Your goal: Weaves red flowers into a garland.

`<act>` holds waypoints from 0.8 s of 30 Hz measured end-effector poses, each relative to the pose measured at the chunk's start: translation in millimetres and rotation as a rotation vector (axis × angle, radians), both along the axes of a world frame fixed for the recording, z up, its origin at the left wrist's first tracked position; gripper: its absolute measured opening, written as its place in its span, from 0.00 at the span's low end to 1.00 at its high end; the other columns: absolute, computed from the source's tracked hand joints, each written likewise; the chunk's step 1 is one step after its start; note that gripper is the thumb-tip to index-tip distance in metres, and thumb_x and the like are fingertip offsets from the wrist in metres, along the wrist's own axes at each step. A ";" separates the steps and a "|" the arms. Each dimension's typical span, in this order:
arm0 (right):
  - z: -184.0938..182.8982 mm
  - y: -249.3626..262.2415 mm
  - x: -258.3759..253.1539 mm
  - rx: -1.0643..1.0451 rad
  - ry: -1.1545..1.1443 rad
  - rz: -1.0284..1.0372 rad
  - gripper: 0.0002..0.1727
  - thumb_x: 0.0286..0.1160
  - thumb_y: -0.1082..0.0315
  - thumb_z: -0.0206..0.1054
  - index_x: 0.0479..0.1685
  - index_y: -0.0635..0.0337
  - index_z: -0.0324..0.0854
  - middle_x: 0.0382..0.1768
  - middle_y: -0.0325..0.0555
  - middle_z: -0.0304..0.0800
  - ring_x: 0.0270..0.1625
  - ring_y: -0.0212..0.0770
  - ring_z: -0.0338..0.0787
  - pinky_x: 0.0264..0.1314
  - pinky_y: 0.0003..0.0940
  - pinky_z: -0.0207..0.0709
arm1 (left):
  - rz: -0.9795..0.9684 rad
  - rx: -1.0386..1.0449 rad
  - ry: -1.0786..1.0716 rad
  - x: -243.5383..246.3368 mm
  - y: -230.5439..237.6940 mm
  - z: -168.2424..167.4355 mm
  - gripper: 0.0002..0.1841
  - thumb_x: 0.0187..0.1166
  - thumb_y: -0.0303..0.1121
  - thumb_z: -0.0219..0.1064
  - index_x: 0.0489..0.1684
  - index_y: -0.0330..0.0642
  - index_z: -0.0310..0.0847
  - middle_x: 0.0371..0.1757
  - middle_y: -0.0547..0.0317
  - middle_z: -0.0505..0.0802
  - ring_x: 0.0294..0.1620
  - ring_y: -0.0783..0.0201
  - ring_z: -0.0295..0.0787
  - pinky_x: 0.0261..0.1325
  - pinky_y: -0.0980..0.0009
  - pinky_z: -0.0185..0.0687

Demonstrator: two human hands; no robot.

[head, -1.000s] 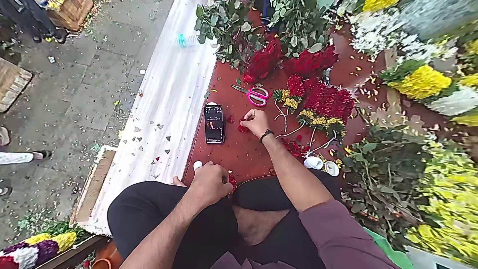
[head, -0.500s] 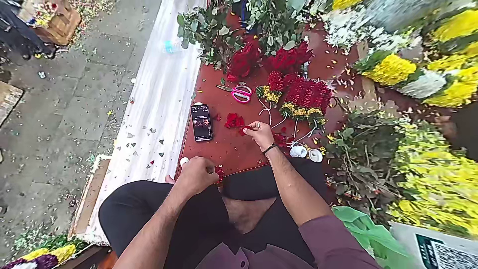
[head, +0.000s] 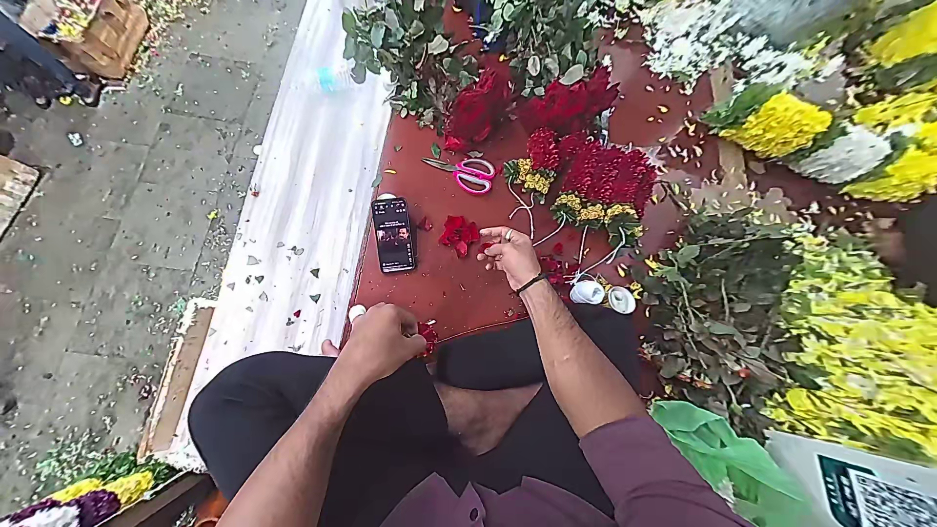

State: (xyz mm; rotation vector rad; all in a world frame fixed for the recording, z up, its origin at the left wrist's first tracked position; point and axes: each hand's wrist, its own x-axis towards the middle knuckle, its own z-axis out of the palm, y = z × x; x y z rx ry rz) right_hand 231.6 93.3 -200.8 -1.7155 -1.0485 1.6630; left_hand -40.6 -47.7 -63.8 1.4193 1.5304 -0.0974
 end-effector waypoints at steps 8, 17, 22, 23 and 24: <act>43.3 -18.7 7.4 0.174 -0.047 0.047 0.10 0.67 0.75 0.76 0.48 0.63 0.90 0.34 0.46 0.94 0.26 0.33 0.85 0.25 0.28 0.77 | 0.012 -0.001 -0.003 -0.4 -0.5 7.6 0.11 0.71 0.47 0.72 0.30 0.53 0.92 0.27 0.63 0.90 0.33 0.59 0.86 0.43 0.45 0.79; 62.3 -43.4 5.4 0.108 0.149 -0.009 0.10 0.77 0.77 0.65 0.51 0.67 0.89 0.37 0.54 0.94 0.27 0.40 0.89 0.22 0.30 0.80 | -0.005 0.010 -0.014 0.4 -1.8 3.9 0.11 0.71 0.48 0.72 0.27 0.53 0.91 0.25 0.63 0.89 0.31 0.59 0.85 0.41 0.44 0.79; 53.4 -45.3 2.9 0.154 0.126 0.015 0.09 0.75 0.77 0.64 0.42 0.66 0.91 0.35 0.51 0.94 0.25 0.38 0.87 0.23 0.30 0.80 | 0.012 0.007 -0.001 -0.1 -1.5 3.0 0.11 0.71 0.47 0.72 0.28 0.52 0.92 0.26 0.63 0.90 0.32 0.59 0.86 0.42 0.44 0.80; 53.0 -45.9 2.4 0.159 0.125 0.017 0.09 0.75 0.77 0.64 0.42 0.66 0.91 0.35 0.51 0.94 0.25 0.38 0.87 0.23 0.30 0.80 | 0.014 0.003 0.005 0.2 -1.5 2.6 0.11 0.71 0.47 0.73 0.29 0.53 0.92 0.27 0.63 0.91 0.33 0.59 0.87 0.42 0.43 0.81; 52.7 -46.2 2.0 0.160 0.122 0.023 0.09 0.75 0.77 0.64 0.42 0.66 0.91 0.34 0.51 0.94 0.26 0.38 0.87 0.23 0.31 0.80 | 0.013 -0.002 0.008 0.6 -1.4 2.5 0.11 0.71 0.47 0.73 0.29 0.52 0.92 0.27 0.63 0.90 0.33 0.58 0.87 0.42 0.44 0.81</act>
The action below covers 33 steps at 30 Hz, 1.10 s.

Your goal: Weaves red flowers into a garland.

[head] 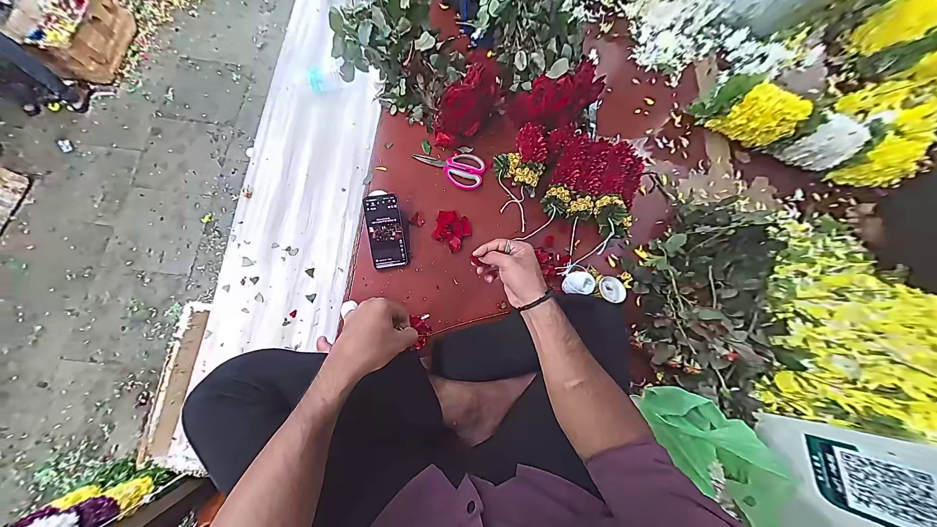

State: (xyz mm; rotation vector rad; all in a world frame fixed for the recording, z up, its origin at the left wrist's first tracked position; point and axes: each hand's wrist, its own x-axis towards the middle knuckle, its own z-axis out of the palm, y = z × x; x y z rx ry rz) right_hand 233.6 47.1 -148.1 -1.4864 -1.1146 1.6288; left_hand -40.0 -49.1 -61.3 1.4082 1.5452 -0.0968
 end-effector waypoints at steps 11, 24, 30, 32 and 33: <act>-0.1 -2.5 -6.2 0.173 -0.003 0.113 0.17 0.61 0.85 0.72 0.51 0.67 0.91 0.43 0.52 0.97 0.35 0.41 0.94 0.39 0.37 0.91 | 0.035 -0.005 0.000 -1.7 0.3 -1.1 0.11 0.70 0.47 0.72 0.25 0.52 0.90 0.23 0.63 0.87 0.28 0.60 0.83 0.36 0.48 0.79; 25.2 -36.2 -28.4 0.252 -0.070 0.060 0.09 0.65 0.75 0.76 0.43 0.57 0.88 0.31 0.49 0.91 0.20 0.42 0.83 0.19 0.36 0.79 | 0.066 -0.020 0.028 -2.4 1.5 0.2 0.11 0.70 0.48 0.72 0.29 0.52 0.92 0.26 0.61 0.91 0.31 0.58 0.87 0.39 0.45 0.81; 48.3 -52.2 -41.0 0.122 0.139 0.034 0.32 0.57 0.82 0.76 0.66 0.58 0.71 0.35 0.52 0.92 0.28 0.46 0.89 0.28 0.38 0.85 | 0.108 0.001 0.026 -3.1 1.5 -3.9 0.12 0.71 0.49 0.72 0.32 0.53 0.93 0.29 0.61 0.93 0.34 0.57 0.90 0.42 0.42 0.82; 57.6 -61.1 -44.4 0.045 0.212 0.068 0.33 0.56 0.82 0.77 0.66 0.60 0.71 0.32 0.55 0.91 0.27 0.46 0.89 0.29 0.38 0.84 | 0.125 0.006 0.006 -3.9 2.2 -5.5 0.11 0.73 0.49 0.73 0.34 0.54 0.94 0.30 0.61 0.94 0.34 0.58 0.90 0.43 0.42 0.84; 62.7 -66.7 -46.5 -0.004 0.236 0.103 0.33 0.56 0.82 0.77 0.66 0.61 0.70 0.31 0.55 0.91 0.27 0.45 0.89 0.29 0.37 0.84 | 0.133 0.018 -0.016 -4.2 1.3 -7.5 0.11 0.74 0.49 0.73 0.34 0.54 0.94 0.29 0.62 0.93 0.33 0.59 0.90 0.42 0.44 0.84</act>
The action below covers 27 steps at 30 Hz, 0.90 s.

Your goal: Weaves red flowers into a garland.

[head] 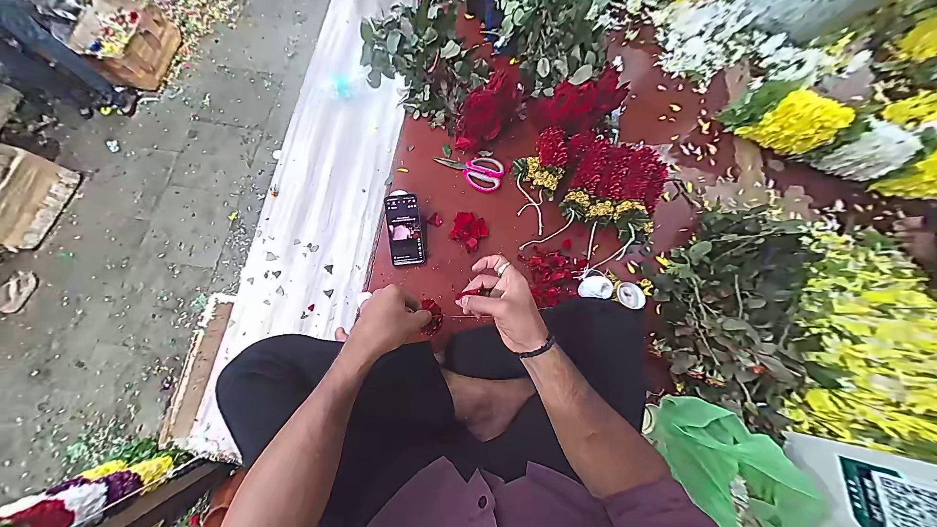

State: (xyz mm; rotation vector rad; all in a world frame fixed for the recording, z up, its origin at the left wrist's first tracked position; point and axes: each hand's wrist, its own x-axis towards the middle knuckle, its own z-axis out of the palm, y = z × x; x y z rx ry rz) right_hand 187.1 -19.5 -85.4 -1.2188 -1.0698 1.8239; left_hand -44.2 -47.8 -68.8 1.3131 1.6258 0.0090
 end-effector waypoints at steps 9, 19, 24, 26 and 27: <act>-16.5 -21.4 -19.4 -0.144 -0.186 0.122 0.36 0.52 0.76 0.85 0.65 0.60 0.72 0.28 0.51 0.92 0.18 0.42 0.85 0.17 0.33 0.80 | -0.090 0.025 -0.195 5.3 -0.7 -0.9 0.09 0.75 0.41 0.73 0.46 0.53 0.95 0.33 0.65 0.94 0.32 0.68 0.88 0.42 0.57 0.87; -18.8 -7.2 4.0 -0.177 -0.226 0.350 0.50 0.45 0.67 0.89 0.78 0.56 0.68 0.22 0.39 0.80 0.22 0.33 0.78 0.30 0.30 0.78 | -0.018 0.057 -0.227 3.2 0.2 -2.7 0.07 0.74 0.41 0.74 0.30 0.53 0.94 0.23 0.68 0.91 0.23 0.71 0.83 0.31 0.61 0.81; -24.6 -0.3 12.1 0.065 -0.304 0.447 0.47 0.49 0.64 0.86 0.80 0.49 0.71 0.54 0.43 0.90 0.56 0.42 0.88 0.54 0.45 0.85 | 0.029 0.032 -0.138 0.1 1.3 0.6 0.11 0.71 0.42 0.76 0.21 0.50 0.89 0.19 0.66 0.87 0.22 0.67 0.81 0.29 0.58 0.77; -34.2 -3.0 9.3 0.116 -0.322 0.573 0.49 0.50 0.59 0.86 0.82 0.48 0.70 0.67 0.42 0.86 0.67 0.41 0.86 0.68 0.47 0.82 | 0.042 0.008 -0.114 -1.8 2.9 2.5 0.10 0.70 0.42 0.76 0.21 0.50 0.89 0.20 0.65 0.87 0.23 0.66 0.81 0.31 0.57 0.78; -38.8 -4.9 7.7 0.118 -0.322 0.609 0.46 0.53 0.57 0.86 0.81 0.49 0.73 0.65 0.42 0.88 0.64 0.39 0.89 0.68 0.44 0.85 | 0.051 -0.004 -0.106 -3.0 4.2 3.4 0.10 0.69 0.42 0.76 0.21 0.50 0.88 0.20 0.65 0.87 0.23 0.66 0.81 0.31 0.57 0.78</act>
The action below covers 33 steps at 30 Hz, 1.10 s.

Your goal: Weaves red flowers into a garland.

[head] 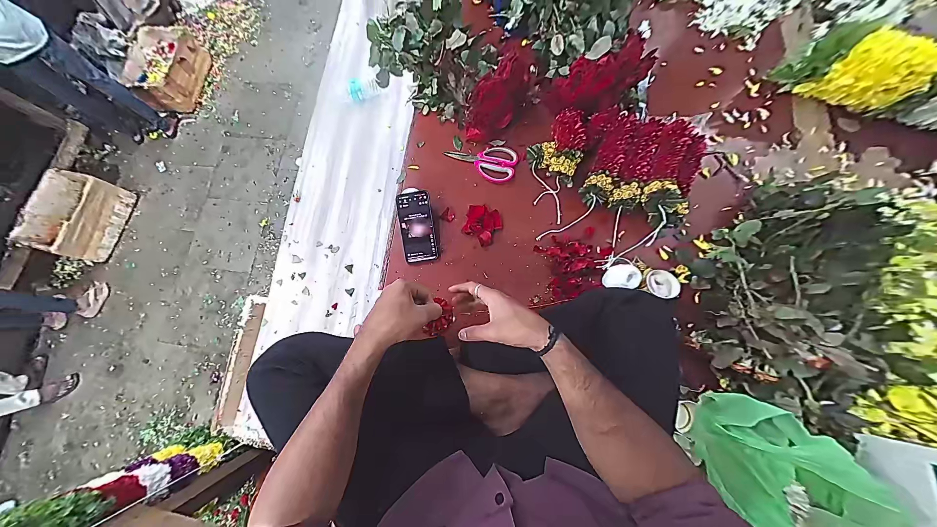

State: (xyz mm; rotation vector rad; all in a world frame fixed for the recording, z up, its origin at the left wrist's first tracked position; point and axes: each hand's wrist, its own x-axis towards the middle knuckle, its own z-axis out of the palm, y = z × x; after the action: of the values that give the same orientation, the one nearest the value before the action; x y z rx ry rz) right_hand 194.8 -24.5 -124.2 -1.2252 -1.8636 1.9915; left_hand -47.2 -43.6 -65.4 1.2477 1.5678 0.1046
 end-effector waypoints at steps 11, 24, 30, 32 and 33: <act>40.7 7.2 9.3 0.118 0.483 -0.094 0.05 0.70 0.69 0.76 0.37 0.61 0.94 0.36 0.40 0.93 0.42 0.31 0.91 0.49 0.30 0.87 | -0.434 -0.027 0.375 26.1 17.2 71.8 0.11 0.70 0.45 0.74 0.30 0.49 0.93 0.33 0.53 0.93 0.43 0.46 0.90 0.48 0.33 0.80; 23.4 15.9 23.0 -0.107 0.711 -0.086 0.05 0.74 0.72 0.72 0.35 0.64 0.93 0.34 0.41 0.95 0.32 0.29 0.90 0.37 0.26 0.86 | -0.097 0.573 0.237 51.3 25.7 50.3 0.08 0.74 0.43 0.69 0.31 0.56 0.92 0.31 0.68 0.89 0.41 0.62 0.84 0.43 0.53 0.81; 13.9 25.4 29.1 -0.029 0.435 -0.143 0.04 0.70 0.72 0.75 0.33 0.64 0.94 0.30 0.41 0.94 0.34 0.28 0.89 0.43 0.28 0.85 | -0.169 0.039 -0.022 0.7 1.6 35.0 0.09 0.77 0.44 0.73 0.40 0.51 0.95 0.32 0.67 0.93 0.30 0.71 0.85 0.39 0.63 0.84; 14.4 26.5 29.1 -0.059 0.427 -0.053 0.06 0.72 0.70 0.75 0.34 0.64 0.94 0.31 0.40 0.95 0.35 0.28 0.90 0.44 0.27 0.85 | -0.117 0.001 -0.100 -7.3 -1.3 34.3 0.10 0.76 0.45 0.75 0.35 0.50 0.95 0.29 0.69 0.94 0.28 0.74 0.86 0.36 0.67 0.85; 15.1 28.8 29.1 -0.081 0.411 -0.009 0.07 0.74 0.68 0.74 0.35 0.64 0.94 0.31 0.40 0.94 0.34 0.27 0.89 0.42 0.26 0.84 | -0.088 0.010 -0.098 -10.3 -1.6 32.5 0.10 0.74 0.46 0.76 0.34 0.50 0.95 0.28 0.68 0.93 0.27 0.74 0.86 0.35 0.66 0.85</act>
State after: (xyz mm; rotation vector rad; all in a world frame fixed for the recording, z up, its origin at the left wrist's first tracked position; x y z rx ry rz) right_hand 223.9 4.4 -109.1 -0.7594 -1.5866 2.1328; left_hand -57.5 -45.2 -32.9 1.2987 1.4281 0.1151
